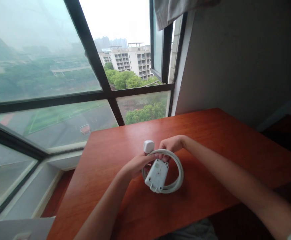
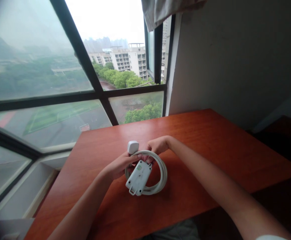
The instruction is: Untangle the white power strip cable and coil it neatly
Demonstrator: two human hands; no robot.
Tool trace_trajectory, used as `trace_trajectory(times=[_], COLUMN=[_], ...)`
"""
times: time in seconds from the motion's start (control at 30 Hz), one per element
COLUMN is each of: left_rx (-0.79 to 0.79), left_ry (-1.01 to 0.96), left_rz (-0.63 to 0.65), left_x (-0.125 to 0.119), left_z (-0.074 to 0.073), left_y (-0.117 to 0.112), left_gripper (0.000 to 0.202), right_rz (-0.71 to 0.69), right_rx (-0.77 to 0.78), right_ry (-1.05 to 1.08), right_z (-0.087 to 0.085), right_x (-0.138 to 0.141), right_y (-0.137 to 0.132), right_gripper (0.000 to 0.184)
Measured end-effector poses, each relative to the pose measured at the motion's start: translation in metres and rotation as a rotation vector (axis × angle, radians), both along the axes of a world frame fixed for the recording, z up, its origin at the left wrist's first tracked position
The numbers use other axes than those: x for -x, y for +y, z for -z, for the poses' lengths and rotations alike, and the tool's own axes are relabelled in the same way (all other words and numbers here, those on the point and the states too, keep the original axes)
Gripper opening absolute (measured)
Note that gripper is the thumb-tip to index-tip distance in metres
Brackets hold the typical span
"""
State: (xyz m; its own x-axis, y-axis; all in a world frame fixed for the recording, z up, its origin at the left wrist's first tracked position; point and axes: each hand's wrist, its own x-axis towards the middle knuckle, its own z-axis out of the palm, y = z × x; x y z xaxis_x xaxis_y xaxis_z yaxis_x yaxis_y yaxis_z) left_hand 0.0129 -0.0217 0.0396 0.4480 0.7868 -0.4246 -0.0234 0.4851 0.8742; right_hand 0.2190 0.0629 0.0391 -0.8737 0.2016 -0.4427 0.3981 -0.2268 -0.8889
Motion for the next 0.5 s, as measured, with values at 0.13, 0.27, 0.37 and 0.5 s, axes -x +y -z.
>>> trace_trajectory(times=[0.13, 0.27, 0.37, 0.5], left_rx=[0.032, 0.078, 0.094, 0.062], left_ry=[-0.079, -0.138, -0.138, -0.171], left_rz=[-0.068, -0.175, -0.253, -0.43], left_x=[0.001, 0.005, 0.007, 0.004], left_z=[0.004, 0.011, 0.017, 0.024], left_y=[0.0, 0.005, 0.011, 0.018], left_gripper=[0.037, 0.033, 0.027, 0.021], right_rz=[0.166, 0.416, 0.686, 1.053], right_rx=[0.048, 0.1, -0.012, -0.445], right_ry=[0.084, 0.233, 0.192, 0.033], right_z=[0.006, 0.011, 0.019, 0.042], right_x=[0.005, -0.002, -0.005, -0.003], right_y=[0.001, -0.006, -0.021, -0.05], right_gripper=[0.039, 0.034, 0.033, 0.036])
